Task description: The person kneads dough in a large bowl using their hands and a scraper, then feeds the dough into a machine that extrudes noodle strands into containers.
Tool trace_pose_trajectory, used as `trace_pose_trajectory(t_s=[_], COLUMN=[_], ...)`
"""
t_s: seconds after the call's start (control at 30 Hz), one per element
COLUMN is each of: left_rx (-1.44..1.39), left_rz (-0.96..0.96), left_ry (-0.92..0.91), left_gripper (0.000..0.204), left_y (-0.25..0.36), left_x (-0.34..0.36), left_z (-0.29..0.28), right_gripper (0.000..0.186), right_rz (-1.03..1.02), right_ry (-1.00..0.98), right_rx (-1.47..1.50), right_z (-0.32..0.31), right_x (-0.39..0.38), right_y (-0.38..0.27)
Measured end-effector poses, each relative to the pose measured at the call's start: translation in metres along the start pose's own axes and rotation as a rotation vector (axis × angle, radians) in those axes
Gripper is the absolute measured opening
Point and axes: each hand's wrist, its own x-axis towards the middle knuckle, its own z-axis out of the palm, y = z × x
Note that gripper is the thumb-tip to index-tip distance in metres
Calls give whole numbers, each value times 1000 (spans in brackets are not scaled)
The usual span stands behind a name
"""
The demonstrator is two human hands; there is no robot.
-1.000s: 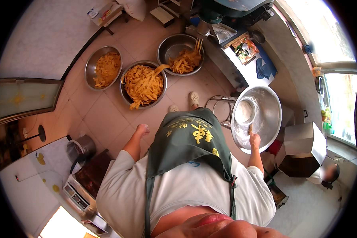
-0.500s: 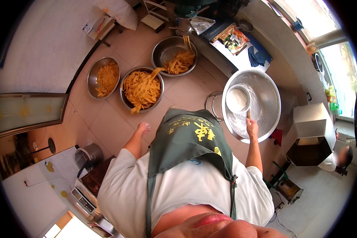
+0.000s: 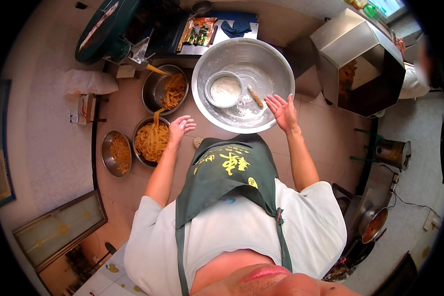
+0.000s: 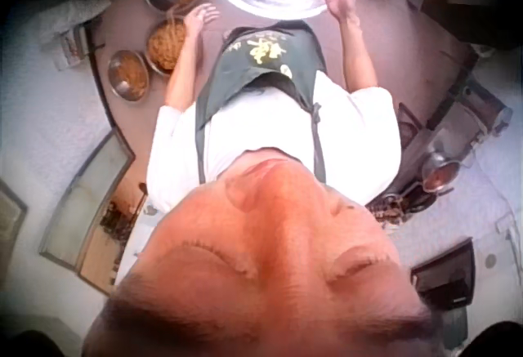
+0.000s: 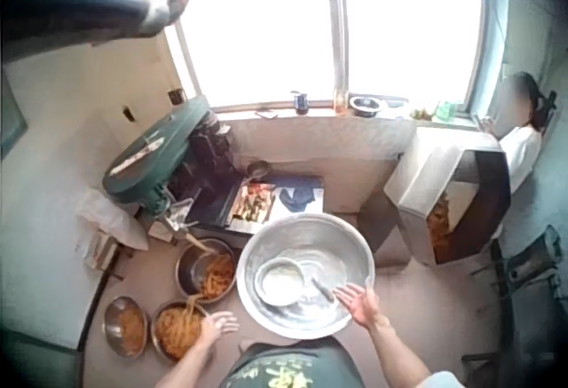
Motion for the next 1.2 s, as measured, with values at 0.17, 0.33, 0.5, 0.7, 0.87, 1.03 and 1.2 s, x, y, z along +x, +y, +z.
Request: trace_pose_trajectory(t_s=[0.17, 0.33, 0.5, 0.7, 0.87, 1.03, 1.2], left_rx=[-17, -270, -414, -616, 481, 1678, 1782], left_rz=[160, -217, -260, -347, 158, 842, 1167], left_ry=[-221, 36, 72, -529, -382, -581, -482], left_gripper=[46, 52, 92, 77, 43, 56, 51], left_y=[32, 25, 0, 26, 19, 10, 25], left_x=[53, 85, 148, 83, 75, 58, 34], left_z=[145, 256, 168, 222, 182, 178, 181], right_gripper=[81, 63, 56, 44, 44, 45, 47], right_rz=[34, -170, -549, -494, -1115, -301, -867], right_ry=[-13, 52, -288, 22, -148, -392, -78], right_rx=[-184, -718, -890, -1561, -1537, -1610, -1632], right_z=[0, 63, 101, 16, 63, 45, 74], right_x=[41, 59, 2, 72, 50, 71, 66], right_y=[12, 94, 121, 74, 61, 86, 32])
